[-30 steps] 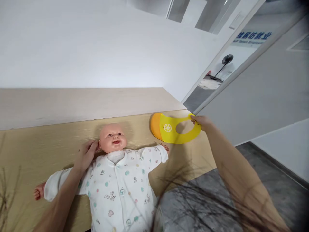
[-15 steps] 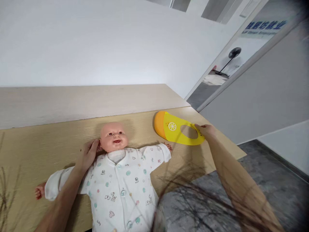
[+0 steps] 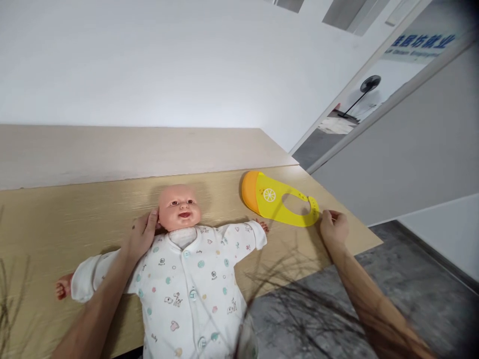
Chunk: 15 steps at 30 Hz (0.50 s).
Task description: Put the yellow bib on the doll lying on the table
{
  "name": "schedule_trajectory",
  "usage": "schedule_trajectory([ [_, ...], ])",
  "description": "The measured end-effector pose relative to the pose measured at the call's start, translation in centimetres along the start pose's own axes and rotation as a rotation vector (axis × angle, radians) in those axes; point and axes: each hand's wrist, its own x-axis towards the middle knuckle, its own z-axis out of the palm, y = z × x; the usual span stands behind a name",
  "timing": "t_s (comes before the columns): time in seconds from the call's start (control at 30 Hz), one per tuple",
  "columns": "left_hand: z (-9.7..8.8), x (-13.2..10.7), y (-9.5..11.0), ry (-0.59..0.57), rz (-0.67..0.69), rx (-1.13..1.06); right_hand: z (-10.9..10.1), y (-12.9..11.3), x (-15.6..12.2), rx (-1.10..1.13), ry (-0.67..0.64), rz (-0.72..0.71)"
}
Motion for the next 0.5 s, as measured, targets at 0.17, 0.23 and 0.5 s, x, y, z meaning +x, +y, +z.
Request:
schedule_trajectory([
  [0.17,0.1,0.0,0.2,-0.011,-0.006,0.054,-1.3,0.8,-3.4,0.143,0.000,0.034],
  [0.23,0.0,-0.1,0.3,-0.007,-0.008,0.064,-1.4,1.4,-4.6,0.180,0.002,0.033],
  [0.5,0.0,-0.4,0.9,-0.002,-0.027,0.070,-1.5,2.9,-12.3,0.237,0.105,-0.363],
])
